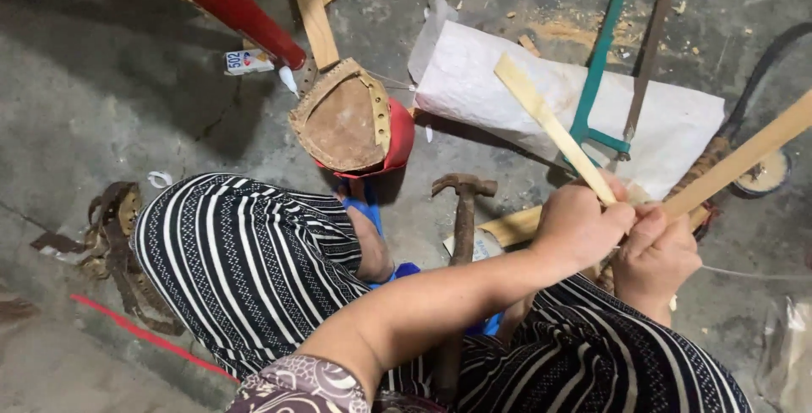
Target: Repairing or assembling the base of a percussion instrument by stretching a skin over a wooden frame and securing it with nails and wooden strips.
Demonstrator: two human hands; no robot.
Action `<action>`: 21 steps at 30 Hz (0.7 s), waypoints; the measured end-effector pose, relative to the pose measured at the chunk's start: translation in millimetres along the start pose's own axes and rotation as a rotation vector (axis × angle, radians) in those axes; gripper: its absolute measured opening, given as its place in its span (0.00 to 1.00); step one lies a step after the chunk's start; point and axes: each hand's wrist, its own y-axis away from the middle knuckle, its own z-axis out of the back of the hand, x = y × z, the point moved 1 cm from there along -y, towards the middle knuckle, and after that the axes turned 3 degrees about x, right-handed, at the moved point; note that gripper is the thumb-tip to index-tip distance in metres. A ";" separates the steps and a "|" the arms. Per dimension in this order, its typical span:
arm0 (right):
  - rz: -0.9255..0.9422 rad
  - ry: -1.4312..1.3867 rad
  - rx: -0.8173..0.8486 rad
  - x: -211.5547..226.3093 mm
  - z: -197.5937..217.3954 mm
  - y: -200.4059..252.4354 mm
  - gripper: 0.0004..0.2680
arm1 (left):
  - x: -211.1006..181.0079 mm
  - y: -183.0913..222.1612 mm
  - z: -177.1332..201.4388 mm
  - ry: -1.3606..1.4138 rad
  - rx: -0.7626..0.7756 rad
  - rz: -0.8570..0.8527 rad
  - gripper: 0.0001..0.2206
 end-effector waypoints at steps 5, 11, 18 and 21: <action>-0.035 0.022 0.040 1.0 -1.5 1.2 0.10 | 8.9 -0.1 -1.8 0.078 -0.063 -0.051 0.05; -0.108 0.009 0.064 -1.0 -2.5 3.5 0.12 | 15.5 0.5 -1.7 0.086 -0.068 -0.084 0.04; -0.163 -0.078 0.055 3.7 -1.2 2.6 0.11 | 22.8 5.5 -2.6 0.117 -0.067 -0.118 0.03; -0.233 -0.142 0.063 3.2 -1.3 3.2 0.11 | 26.5 6.7 -3.7 0.092 -0.086 -0.139 0.02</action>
